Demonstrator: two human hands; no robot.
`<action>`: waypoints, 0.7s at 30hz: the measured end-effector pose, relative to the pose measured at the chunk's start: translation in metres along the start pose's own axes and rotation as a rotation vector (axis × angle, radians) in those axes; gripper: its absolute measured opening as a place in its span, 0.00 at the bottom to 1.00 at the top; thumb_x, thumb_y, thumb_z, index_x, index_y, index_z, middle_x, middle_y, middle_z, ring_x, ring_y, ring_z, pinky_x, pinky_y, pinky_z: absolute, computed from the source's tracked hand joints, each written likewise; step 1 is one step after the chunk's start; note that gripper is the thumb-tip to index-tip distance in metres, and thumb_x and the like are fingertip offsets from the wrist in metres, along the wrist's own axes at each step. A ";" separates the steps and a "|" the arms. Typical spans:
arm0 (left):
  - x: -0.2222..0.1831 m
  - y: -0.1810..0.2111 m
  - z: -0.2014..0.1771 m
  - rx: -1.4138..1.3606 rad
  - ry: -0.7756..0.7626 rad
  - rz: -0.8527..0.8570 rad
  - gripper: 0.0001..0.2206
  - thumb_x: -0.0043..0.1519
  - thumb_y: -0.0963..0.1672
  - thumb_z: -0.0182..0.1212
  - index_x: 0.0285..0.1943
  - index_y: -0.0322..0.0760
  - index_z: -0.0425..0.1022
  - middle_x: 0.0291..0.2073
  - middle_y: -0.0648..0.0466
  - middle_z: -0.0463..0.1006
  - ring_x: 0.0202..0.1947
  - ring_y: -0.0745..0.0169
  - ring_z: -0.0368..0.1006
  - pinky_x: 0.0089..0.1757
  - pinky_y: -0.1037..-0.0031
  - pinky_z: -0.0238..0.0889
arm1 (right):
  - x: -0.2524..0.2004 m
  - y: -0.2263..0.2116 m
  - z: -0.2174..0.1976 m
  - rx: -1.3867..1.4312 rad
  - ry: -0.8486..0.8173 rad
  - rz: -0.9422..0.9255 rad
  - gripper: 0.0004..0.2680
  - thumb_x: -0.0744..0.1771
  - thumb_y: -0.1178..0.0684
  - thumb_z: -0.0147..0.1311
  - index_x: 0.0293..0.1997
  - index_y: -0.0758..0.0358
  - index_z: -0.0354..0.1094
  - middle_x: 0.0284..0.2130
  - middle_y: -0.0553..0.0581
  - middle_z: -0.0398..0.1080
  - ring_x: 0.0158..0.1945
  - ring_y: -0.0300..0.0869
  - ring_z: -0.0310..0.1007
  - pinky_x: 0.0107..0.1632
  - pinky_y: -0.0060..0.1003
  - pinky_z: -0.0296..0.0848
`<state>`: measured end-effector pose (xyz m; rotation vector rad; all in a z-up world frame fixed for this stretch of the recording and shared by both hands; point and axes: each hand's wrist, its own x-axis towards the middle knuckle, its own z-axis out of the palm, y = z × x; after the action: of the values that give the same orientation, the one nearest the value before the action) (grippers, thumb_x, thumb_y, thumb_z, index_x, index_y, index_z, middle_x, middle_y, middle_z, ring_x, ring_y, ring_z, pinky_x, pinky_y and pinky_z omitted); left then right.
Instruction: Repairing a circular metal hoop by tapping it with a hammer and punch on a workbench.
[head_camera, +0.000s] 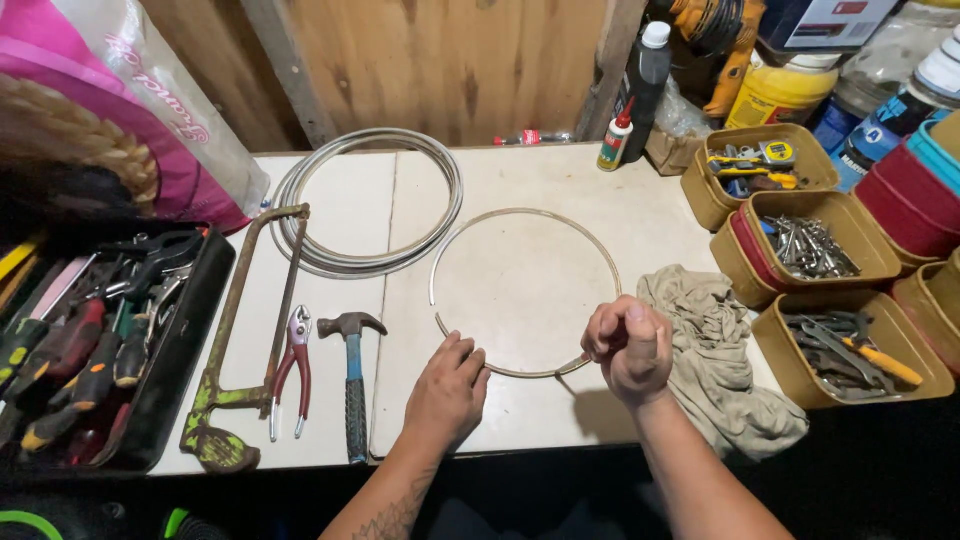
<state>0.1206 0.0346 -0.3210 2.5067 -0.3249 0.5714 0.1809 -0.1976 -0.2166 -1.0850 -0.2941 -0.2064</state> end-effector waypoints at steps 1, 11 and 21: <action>0.000 0.002 -0.002 0.002 0.004 0.004 0.13 0.64 0.44 0.60 0.54 0.32 0.78 0.54 0.44 0.76 0.65 0.37 0.67 0.60 0.53 0.65 | -0.001 -0.002 0.000 0.001 -0.002 -0.006 0.15 0.67 0.45 0.43 0.22 0.62 0.59 0.11 0.58 0.53 0.13 0.44 0.50 0.16 0.37 0.55; -0.002 0.014 -0.038 0.228 -0.027 -0.166 0.20 0.62 0.47 0.57 0.61 0.35 0.75 0.65 0.37 0.67 0.69 0.34 0.57 0.70 0.46 0.41 | -0.003 -0.001 -0.009 0.039 0.056 -0.017 0.15 0.69 0.44 0.43 0.23 0.59 0.57 0.12 0.55 0.51 0.13 0.41 0.48 0.18 0.37 0.52; -0.057 -0.064 -0.058 0.548 -0.018 -0.682 0.31 0.58 0.50 0.63 0.70 0.32 0.62 0.47 0.38 0.73 0.48 0.33 0.72 0.47 0.48 0.70 | -0.002 0.000 0.001 -0.028 -0.027 -0.082 0.14 0.68 0.55 0.46 0.19 0.62 0.53 0.10 0.57 0.53 0.13 0.41 0.51 0.17 0.34 0.56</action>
<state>0.0728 0.1256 -0.3324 2.8825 0.7598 0.3812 0.1787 -0.1965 -0.2173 -1.1050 -0.3613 -0.2695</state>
